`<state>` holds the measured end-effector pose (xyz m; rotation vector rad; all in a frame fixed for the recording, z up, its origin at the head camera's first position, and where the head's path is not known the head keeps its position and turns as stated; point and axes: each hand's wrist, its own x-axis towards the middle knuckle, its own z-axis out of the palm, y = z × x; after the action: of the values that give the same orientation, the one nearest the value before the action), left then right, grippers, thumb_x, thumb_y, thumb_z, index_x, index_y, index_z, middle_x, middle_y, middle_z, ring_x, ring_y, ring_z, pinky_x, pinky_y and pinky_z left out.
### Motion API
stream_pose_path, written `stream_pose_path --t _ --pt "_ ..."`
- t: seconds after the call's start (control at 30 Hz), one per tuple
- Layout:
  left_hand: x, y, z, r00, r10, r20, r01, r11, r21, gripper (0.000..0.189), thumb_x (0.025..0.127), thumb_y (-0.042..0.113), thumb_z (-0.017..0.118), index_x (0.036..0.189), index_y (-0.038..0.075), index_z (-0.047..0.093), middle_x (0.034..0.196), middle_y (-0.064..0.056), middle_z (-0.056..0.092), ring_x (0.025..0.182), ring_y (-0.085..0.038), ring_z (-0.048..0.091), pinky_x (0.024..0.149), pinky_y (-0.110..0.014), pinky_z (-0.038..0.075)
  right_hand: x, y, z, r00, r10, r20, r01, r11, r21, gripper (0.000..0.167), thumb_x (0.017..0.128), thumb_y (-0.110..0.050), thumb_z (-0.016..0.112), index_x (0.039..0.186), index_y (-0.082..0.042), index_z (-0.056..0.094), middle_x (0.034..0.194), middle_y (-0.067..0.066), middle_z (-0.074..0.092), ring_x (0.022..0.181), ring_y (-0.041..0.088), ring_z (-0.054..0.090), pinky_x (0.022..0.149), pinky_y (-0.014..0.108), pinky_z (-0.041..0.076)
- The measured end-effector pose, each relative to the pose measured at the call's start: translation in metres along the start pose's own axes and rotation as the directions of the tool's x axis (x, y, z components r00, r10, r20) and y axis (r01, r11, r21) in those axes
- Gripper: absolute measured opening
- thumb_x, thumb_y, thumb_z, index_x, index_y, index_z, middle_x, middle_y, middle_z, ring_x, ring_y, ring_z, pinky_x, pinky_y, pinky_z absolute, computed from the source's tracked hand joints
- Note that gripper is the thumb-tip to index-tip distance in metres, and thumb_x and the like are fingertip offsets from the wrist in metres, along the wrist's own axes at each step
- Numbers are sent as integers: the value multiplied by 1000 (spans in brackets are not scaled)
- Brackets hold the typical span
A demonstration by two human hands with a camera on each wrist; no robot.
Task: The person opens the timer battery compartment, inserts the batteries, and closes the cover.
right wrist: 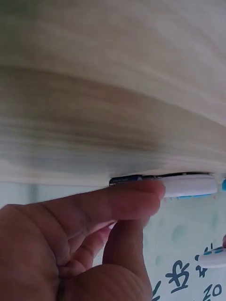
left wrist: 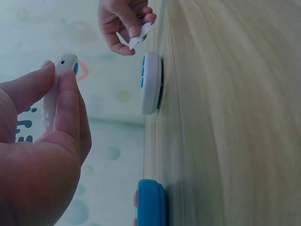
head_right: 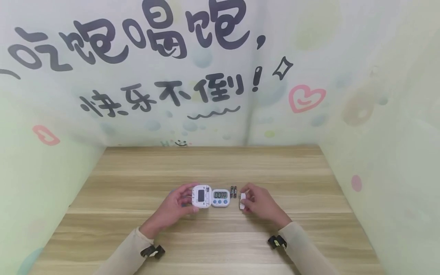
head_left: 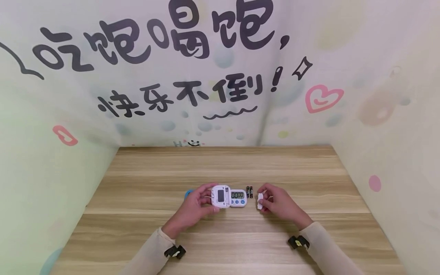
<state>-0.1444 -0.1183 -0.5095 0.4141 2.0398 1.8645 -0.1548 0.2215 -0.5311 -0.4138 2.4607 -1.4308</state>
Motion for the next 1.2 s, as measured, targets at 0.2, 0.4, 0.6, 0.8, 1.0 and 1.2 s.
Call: stream_pose_path --t 0.2,0.4,0.6,0.8,1.0,1.2 --pt "0 0 1 1000 12 5 -12 1000 5 82 86 -3 83 158 3 44 131 -23 66 106 -21 70 86 -22 60 1 6 -4 999 33 27 -27 978 -208 18 97 -10 77 113 -11 69 82 -2 66 71 13 62 60 26 53" --pt "-1 -1 0 1000 19 10 -19 1000 2 81 87 -2 84 157 3 45 130 -23 66 105 -20 70 87 -22 60 4 5 -5 997 71 31 -58 950 -306 16 95 -14 80 108 -14 71 82 -4 62 74 14 55 62 25 48" --pt "-2 -1 -2 1000 20 19 -20 1000 0 80 88 0 84 157 2 44 129 -23 65 105 -21 69 86 -22 60 4 -2 -2 991 132 11 -122 944 -305 18 95 -15 80 110 -14 71 82 -2 63 73 15 55 61 27 48" --pt "-2 -3 -3 1000 14 21 -14 1000 -5 80 88 0 84 157 2 44 128 -22 64 105 -23 69 85 -23 60 10 -6 0 997 68 -39 -77 940 -332 23 94 -17 81 114 -11 71 83 -3 64 73 13 56 62 26 50" --pt "-2 -3 -2 1000 19 20 -19 1000 -3 80 88 0 84 157 2 44 128 -22 65 105 -21 69 85 -22 60 22 -8 0 996 -21 -83 -13 921 -389 33 93 -19 82 122 -9 72 93 -4 66 84 12 59 76 30 54" --pt "-3 -1 -1 1000 18 25 -18 1000 -8 81 88 -1 83 157 1 43 130 -25 64 105 -20 69 86 -22 59 34 -6 1 998 -11 -68 -17 918 -395 44 91 -23 85 129 -8 69 109 0 70 100 15 64 92 40 58"
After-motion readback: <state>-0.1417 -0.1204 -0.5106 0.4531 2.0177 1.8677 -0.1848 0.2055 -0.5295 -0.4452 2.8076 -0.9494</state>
